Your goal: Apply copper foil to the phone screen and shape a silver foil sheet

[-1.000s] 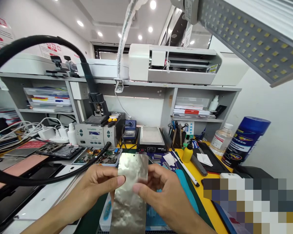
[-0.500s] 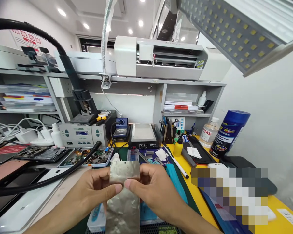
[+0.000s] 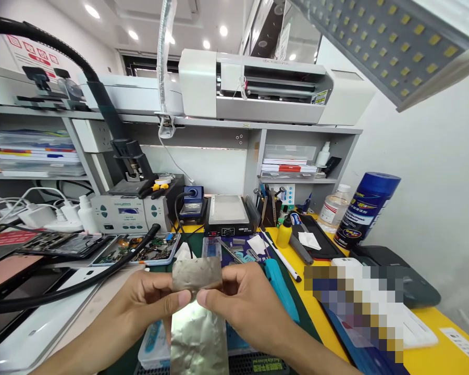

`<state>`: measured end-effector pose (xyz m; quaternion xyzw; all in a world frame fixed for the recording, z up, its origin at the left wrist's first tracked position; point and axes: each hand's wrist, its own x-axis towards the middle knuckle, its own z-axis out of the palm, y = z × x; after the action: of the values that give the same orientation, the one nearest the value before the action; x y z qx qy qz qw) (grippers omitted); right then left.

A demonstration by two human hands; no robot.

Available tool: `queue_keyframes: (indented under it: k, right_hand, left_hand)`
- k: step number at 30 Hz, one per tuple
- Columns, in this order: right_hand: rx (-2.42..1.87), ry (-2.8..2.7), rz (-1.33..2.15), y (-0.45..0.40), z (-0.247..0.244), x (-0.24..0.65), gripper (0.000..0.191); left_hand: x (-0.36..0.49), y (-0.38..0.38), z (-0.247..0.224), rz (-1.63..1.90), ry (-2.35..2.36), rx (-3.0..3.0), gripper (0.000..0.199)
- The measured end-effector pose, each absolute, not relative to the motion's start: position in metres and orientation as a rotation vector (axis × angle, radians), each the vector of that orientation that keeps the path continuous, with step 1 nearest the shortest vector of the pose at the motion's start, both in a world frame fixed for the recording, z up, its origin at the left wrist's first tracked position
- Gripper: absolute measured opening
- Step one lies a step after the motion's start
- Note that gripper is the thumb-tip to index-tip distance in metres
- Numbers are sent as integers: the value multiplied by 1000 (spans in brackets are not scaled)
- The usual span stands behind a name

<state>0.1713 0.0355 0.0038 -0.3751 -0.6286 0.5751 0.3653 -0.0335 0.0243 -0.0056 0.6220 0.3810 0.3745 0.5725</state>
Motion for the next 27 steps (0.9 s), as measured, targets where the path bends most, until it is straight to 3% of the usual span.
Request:
queue_keyframes:
  k: [7,13,18,21,27]
  right_hand:
    - [-962,-1697,1408,30,7,170,29]
    - [-1076,-1829,1215,32,13,173,49]
    - [-1045,-1817,1228,33,13,174,51]
    - [-976,-1730,1334,33,12,173,40]
    - [-979,-1712,1273,29,12,171,39]
  left_hand:
    - [-34,27,-4,871,895,1439,41]
    - [-36,26,-4,815,888,1378,39]
    - [-38,27,-7,791,782,1306,35]
    - [-38,28,-8,813,756,1276,35]
    - [-35,29,-7,889,784,1302,46]
